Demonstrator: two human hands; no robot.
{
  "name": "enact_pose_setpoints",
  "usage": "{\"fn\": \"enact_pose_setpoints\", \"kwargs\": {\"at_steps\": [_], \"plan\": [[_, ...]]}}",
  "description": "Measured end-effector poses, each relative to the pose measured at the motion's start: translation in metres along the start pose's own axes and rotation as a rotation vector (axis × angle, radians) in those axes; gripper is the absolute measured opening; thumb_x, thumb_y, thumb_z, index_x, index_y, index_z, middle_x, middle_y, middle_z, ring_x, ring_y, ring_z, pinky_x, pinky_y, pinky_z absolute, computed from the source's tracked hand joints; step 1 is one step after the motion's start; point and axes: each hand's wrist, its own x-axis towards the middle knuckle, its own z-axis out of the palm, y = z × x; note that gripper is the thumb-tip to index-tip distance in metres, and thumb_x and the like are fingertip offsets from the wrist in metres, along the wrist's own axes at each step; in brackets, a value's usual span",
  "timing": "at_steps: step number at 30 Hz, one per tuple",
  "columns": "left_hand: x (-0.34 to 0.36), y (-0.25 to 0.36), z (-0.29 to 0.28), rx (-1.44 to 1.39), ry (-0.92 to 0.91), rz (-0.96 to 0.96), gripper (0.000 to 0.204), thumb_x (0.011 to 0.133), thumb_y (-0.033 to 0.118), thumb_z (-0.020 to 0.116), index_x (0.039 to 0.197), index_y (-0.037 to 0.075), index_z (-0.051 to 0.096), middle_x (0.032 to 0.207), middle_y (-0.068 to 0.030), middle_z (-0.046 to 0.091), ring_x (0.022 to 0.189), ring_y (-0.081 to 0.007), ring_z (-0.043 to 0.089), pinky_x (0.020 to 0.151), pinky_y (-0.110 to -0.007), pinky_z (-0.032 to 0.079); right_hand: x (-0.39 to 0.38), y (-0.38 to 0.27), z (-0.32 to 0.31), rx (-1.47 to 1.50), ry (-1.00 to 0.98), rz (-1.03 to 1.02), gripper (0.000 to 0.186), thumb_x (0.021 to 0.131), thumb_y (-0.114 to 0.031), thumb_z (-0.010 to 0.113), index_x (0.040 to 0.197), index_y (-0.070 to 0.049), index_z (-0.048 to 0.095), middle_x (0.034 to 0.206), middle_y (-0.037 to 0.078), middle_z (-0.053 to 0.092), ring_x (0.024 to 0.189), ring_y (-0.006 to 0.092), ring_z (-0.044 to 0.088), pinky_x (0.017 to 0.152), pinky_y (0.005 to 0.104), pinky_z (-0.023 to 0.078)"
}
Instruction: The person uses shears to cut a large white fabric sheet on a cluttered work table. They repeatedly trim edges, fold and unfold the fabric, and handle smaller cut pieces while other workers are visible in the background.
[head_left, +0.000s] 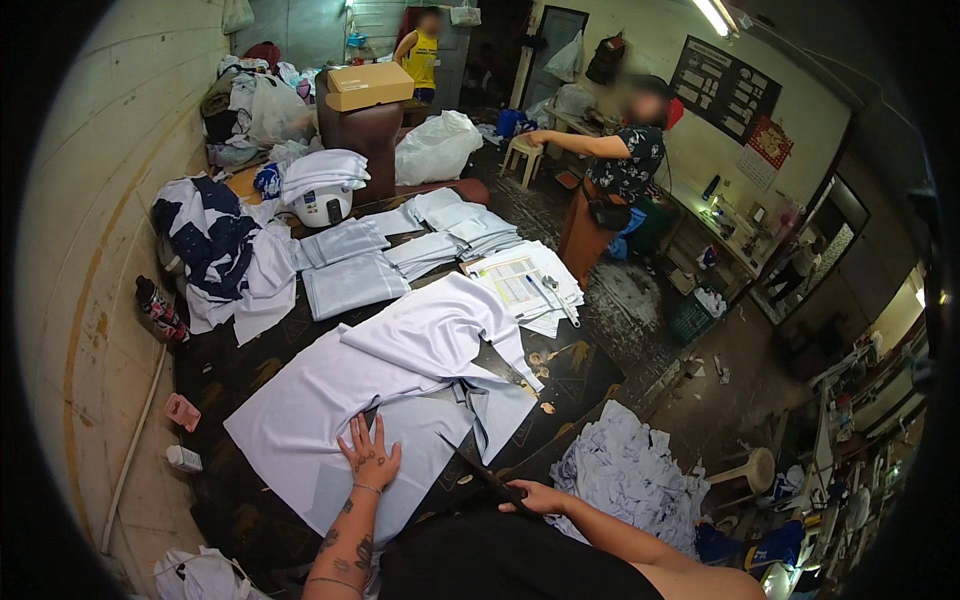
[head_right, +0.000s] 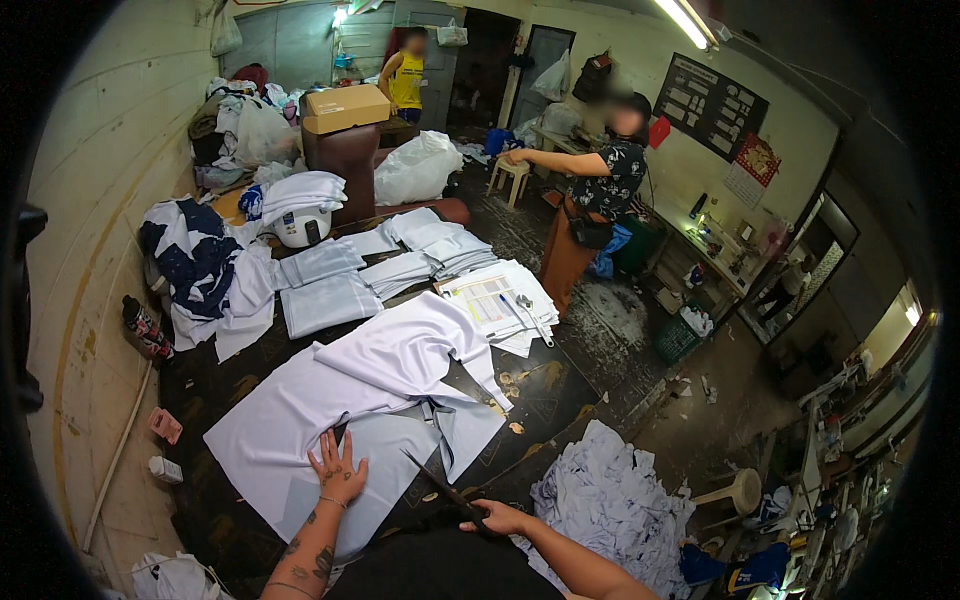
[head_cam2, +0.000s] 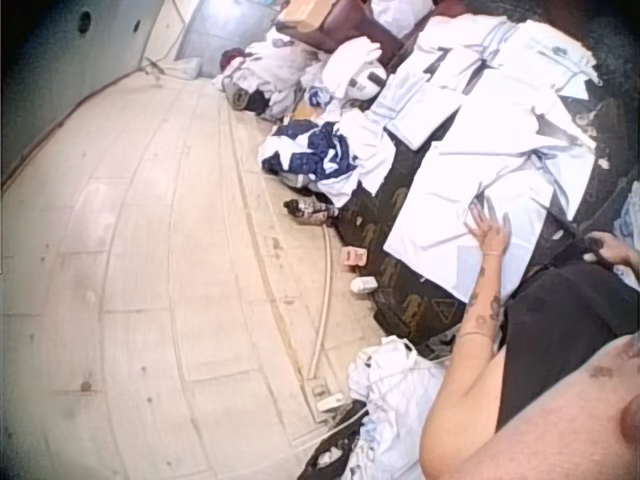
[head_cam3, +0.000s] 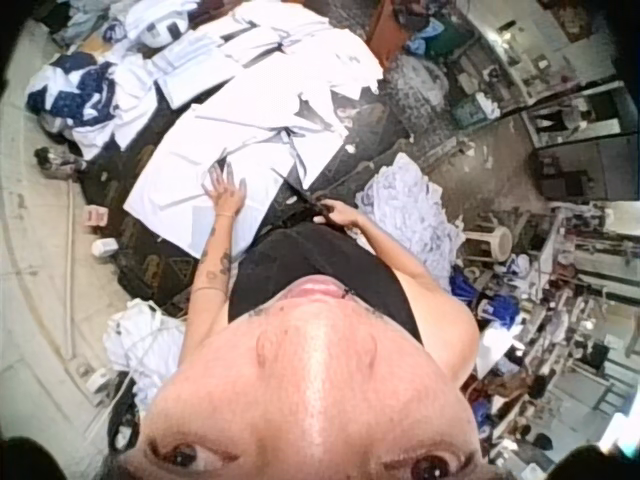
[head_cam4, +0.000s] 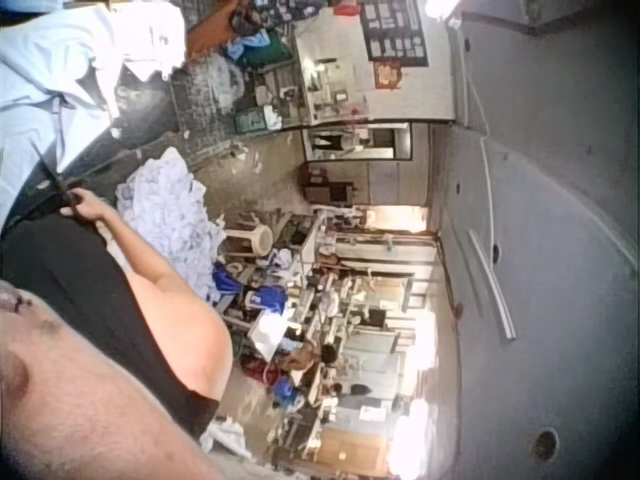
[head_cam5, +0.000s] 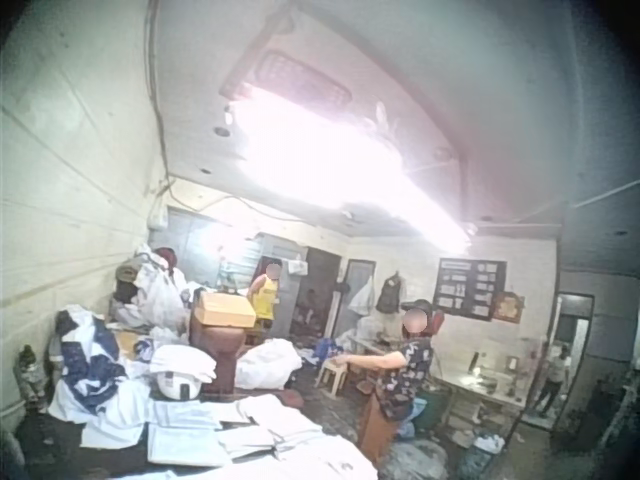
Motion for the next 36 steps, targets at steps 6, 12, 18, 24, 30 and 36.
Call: {"fn": "enact_pose_setpoints", "kwargs": {"at_steps": [6, 12, 18, 24, 30, 36], "plan": [[0.012, 0.006, 0.004, -0.015, 0.085, -0.010, 0.074, 0.093, 0.041, 0.065, 0.160, 0.013, 0.050, 0.167, -0.0248, 0.034, 0.155, -0.0431, 0.029, 0.120, -0.076, 0.015, -0.001, 0.003, -0.002, 0.001, 0.026, -0.018, 0.109, 0.081, -0.060, 0.090, 0.159, 0.002, 0.046, 0.139, 0.021, 0.067, 0.125, 0.0287, 0.066, 0.107, 0.0384, 0.052], [0.014, 0.018, 0.014, -0.036, 0.146, 0.156, 0.065, 0.094, 0.038, 0.064, 0.156, 0.016, 0.056, 0.162, -0.0226, 0.040, 0.151, -0.0419, 0.033, 0.120, -0.077, 0.015, -0.007, 0.002, -0.008, -0.052, 0.045, 0.012, 0.114, 0.079, -0.063, 0.090, 0.159, 0.003, 0.045, 0.139, 0.021, 0.067, 0.127, 0.0287, 0.065, 0.107, 0.0378, 0.051], [0.021, 0.019, 0.022, 0.096, 0.210, 0.116, 0.067, 0.098, 0.040, 0.061, 0.161, 0.018, 0.051, 0.166, -0.0227, 0.037, 0.159, -0.0425, 0.022, 0.121, -0.078, 0.011, -0.016, 0.009, -0.015, -0.088, 0.034, -0.005, 0.109, 0.081, -0.064, 0.089, 0.158, 0.000, 0.048, 0.135, 0.020, 0.068, 0.122, 0.0262, 0.066, 0.104, 0.0366, 0.051], [0.019, 0.015, -0.001, -0.029, 0.190, 0.122, 0.064, 0.096, 0.028, 0.064, 0.157, 0.011, 0.052, 0.163, -0.0230, 0.042, 0.156, -0.0438, 0.027, 0.123, -0.070, 0.018, -0.024, 0.045, -0.039, -0.084, -0.075, -0.064, 0.101, 0.084, -0.062, 0.087, 0.156, -0.001, 0.052, 0.128, 0.015, 0.071, 0.113, 0.0243, 0.068, 0.097, 0.0357, 0.053], [-0.038, 0.010, -0.028, -0.344, 0.202, 0.190, 0.031, 0.088, 0.005, 0.069, 0.119, 0.008, 0.073, 0.118, -0.0151, 0.067, 0.117, -0.0365, 0.060, 0.104, -0.049, 0.047, -0.035, 0.081, -0.064, -0.159, -0.191, 0.003, 0.094, 0.086, -0.056, 0.088, 0.156, -0.005, 0.053, 0.121, 0.012, 0.072, 0.100, 0.0177, 0.066, 0.083, 0.0321, 0.054], [-0.095, 0.021, -0.028, -0.407, 0.073, 0.312, 0.020, 0.089, 0.012, 0.076, 0.108, 0.010, 0.073, 0.105, -0.0090, 0.066, 0.104, -0.0321, 0.062, 0.096, -0.045, 0.046, -0.023, 0.086, -0.062, -0.030, -0.243, 0.011, 0.099, 0.084, -0.048, 0.093, 0.159, -0.002, 0.048, 0.096, 0.007, 0.066, 0.077, 0.0119, 0.060, 0.064, 0.0305, 0.047]]}}
